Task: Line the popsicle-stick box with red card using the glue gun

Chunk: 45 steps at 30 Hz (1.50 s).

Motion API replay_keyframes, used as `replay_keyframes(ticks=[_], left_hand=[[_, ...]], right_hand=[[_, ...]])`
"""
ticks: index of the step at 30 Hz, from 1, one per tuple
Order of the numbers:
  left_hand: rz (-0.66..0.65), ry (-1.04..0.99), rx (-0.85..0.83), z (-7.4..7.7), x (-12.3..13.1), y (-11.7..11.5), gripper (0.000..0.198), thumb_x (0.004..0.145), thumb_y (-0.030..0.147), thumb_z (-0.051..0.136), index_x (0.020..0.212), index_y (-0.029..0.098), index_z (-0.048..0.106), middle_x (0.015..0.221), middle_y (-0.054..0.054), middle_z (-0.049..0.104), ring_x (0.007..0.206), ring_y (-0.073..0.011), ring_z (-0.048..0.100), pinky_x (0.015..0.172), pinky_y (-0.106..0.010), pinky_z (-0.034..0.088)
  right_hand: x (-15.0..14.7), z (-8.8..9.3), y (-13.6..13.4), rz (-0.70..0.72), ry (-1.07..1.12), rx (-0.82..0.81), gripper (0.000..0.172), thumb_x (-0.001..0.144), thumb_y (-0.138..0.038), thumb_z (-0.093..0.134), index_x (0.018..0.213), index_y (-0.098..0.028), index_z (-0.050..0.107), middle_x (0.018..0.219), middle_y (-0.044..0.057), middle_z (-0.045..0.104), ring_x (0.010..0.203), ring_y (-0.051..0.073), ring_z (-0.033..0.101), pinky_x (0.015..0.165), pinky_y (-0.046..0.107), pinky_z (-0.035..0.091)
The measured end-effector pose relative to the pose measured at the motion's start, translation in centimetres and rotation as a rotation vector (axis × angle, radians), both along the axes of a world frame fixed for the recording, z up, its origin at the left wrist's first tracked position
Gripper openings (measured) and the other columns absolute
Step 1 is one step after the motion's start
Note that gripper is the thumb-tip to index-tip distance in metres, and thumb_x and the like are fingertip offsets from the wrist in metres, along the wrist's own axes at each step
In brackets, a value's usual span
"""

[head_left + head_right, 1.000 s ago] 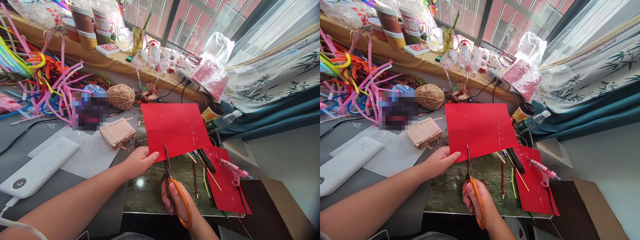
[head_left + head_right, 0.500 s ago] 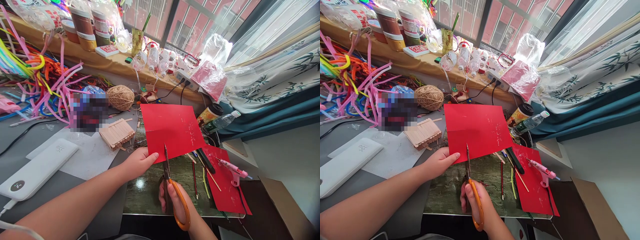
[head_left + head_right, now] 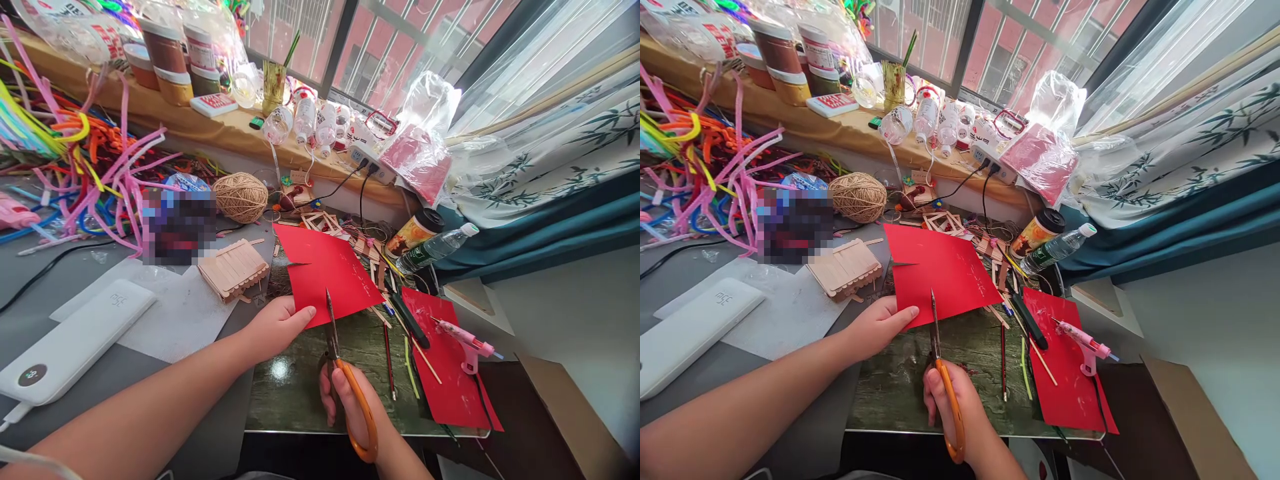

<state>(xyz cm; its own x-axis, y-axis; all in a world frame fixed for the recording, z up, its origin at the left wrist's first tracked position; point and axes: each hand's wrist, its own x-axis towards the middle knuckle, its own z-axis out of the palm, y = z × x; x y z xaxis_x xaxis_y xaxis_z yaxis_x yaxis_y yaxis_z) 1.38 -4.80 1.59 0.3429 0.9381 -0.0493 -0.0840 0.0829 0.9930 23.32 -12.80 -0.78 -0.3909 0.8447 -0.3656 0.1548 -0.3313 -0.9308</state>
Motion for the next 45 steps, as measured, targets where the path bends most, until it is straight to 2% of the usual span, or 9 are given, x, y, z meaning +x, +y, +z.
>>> replay_keyframes(ticks=[3, 7, 12, 17, 28, 31, 36, 42, 45], left_hand=[[0.004, 0.021, -0.011, 0.0, 0.0, 0.0, 0.034, 0.101, 0.042, 0.056, 0.085, 0.017, 0.072, 0.084, -0.003, 0.075, 0.099, -0.0261, 0.07, 0.094, -0.034, 0.053], [0.008, 0.02, -0.014, -0.2, 0.0, 0.0, 0.031, 0.101, 0.041, 0.056, 0.094, 0.016, 0.073, 0.093, -0.003, 0.075, 0.095, -0.0236, 0.067, 0.092, -0.033, 0.051], [0.031, -0.012, -0.03, -0.2, 0.1, 0.1, 0.035, 0.099, 0.044, 0.059, 0.073, 0.02, 0.062, 0.072, 0.0, 0.066, 0.092, -0.0246, 0.067, 0.09, -0.034, 0.052], [0.032, -0.012, -0.03, 0.1, 0.2, 0.1, 0.039, 0.097, 0.047, 0.06, 0.067, 0.022, 0.057, 0.064, 0.0, 0.06, 0.089, -0.0256, 0.067, 0.088, -0.035, 0.053], [0.034, 0.052, -0.058, -0.8, 0.0, 0.1, 0.037, 0.099, 0.048, 0.057, 0.083, 0.017, 0.068, 0.071, 0.0, 0.063, 0.072, -0.0189, 0.057, 0.076, -0.031, 0.047], [0.037, 0.037, -0.062, -1.2, 0.1, 0.2, 0.037, 0.1, 0.047, 0.057, 0.087, 0.016, 0.072, 0.075, -0.001, 0.068, 0.077, -0.0205, 0.061, 0.08, -0.031, 0.049], [0.024, 0.008, -0.048, -1.2, 0.1, 0.1, 0.035, 0.101, 0.044, 0.057, 0.102, 0.015, 0.077, 0.102, -0.005, 0.079, 0.094, -0.0242, 0.068, 0.09, -0.034, 0.051], [0.023, -0.009, -0.073, -1.5, 0.2, 0.2, 0.036, 0.098, 0.047, 0.062, 0.1, 0.015, 0.077, 0.094, -0.005, 0.079, 0.092, -0.0252, 0.069, 0.088, -0.035, 0.052], [0.09, -0.082, -0.132, -1.6, 0.2, 0.5, 0.043, 0.096, 0.056, 0.065, 0.103, 0.015, 0.077, 0.098, -0.008, 0.081, 0.092, -0.0265, 0.072, 0.087, -0.036, 0.055]], right_hand=[[0.0, 0.2, 0.1, -0.003, -0.01, -0.006, 0.064, 0.095, -0.085, 0.05, 0.081, -0.022, 0.052, 0.056, -0.007, 0.045, 0.046, 0.01, 0.04, 0.046, 0.023, 0.041], [0.0, 0.3, 0.0, -0.005, -0.034, -0.019, 0.066, 0.094, -0.087, 0.049, 0.08, -0.022, 0.051, 0.054, -0.007, 0.044, 0.045, 0.009, 0.039, 0.045, 0.023, 0.041], [0.1, 0.3, 0.0, -0.009, -0.065, -0.034, 0.067, 0.092, -0.089, 0.049, 0.08, -0.023, 0.05, 0.053, -0.008, 0.044, 0.044, 0.009, 0.039, 0.045, 0.022, 0.04], [0.1, 0.2, 0.0, -0.013, -0.057, -0.041, 0.068, 0.091, -0.09, 0.049, 0.077, -0.023, 0.049, 0.053, -0.008, 0.043, 0.043, 0.009, 0.037, 0.043, 0.022, 0.04], [-0.1, 0.7, 0.2, -0.028, -0.082, -0.059, 0.07, 0.087, -0.092, 0.052, 0.075, -0.024, 0.047, 0.05, -0.009, 0.041, 0.042, 0.008, 0.034, 0.041, 0.022, 0.039], [-0.2, 0.7, 0.1, -0.032, -0.079, -0.074, 0.069, 0.087, -0.092, 0.053, 0.075, -0.024, 0.047, 0.049, -0.009, 0.041, 0.041, 0.008, 0.034, 0.04, 0.021, 0.038], [-0.4, 0.9, 0.0, -0.061, -0.094, -0.122, 0.071, 0.084, -0.094, 0.054, 0.075, -0.024, 0.046, 0.048, -0.01, 0.04, 0.039, 0.007, 0.032, 0.038, 0.02, 0.038], [-0.3, 1.0, 0.0, -0.048, -0.153, -0.1, 0.072, 0.082, -0.097, 0.051, 0.073, -0.025, 0.045, 0.046, -0.01, 0.039, 0.037, 0.008, 0.033, 0.037, 0.021, 0.035], [-0.1, 1.0, 0.0, -0.027, -0.225, -0.088, 0.073, 0.083, -0.097, 0.05, 0.073, -0.025, 0.044, 0.047, -0.009, 0.04, 0.038, 0.008, 0.034, 0.038, 0.021, 0.034]])
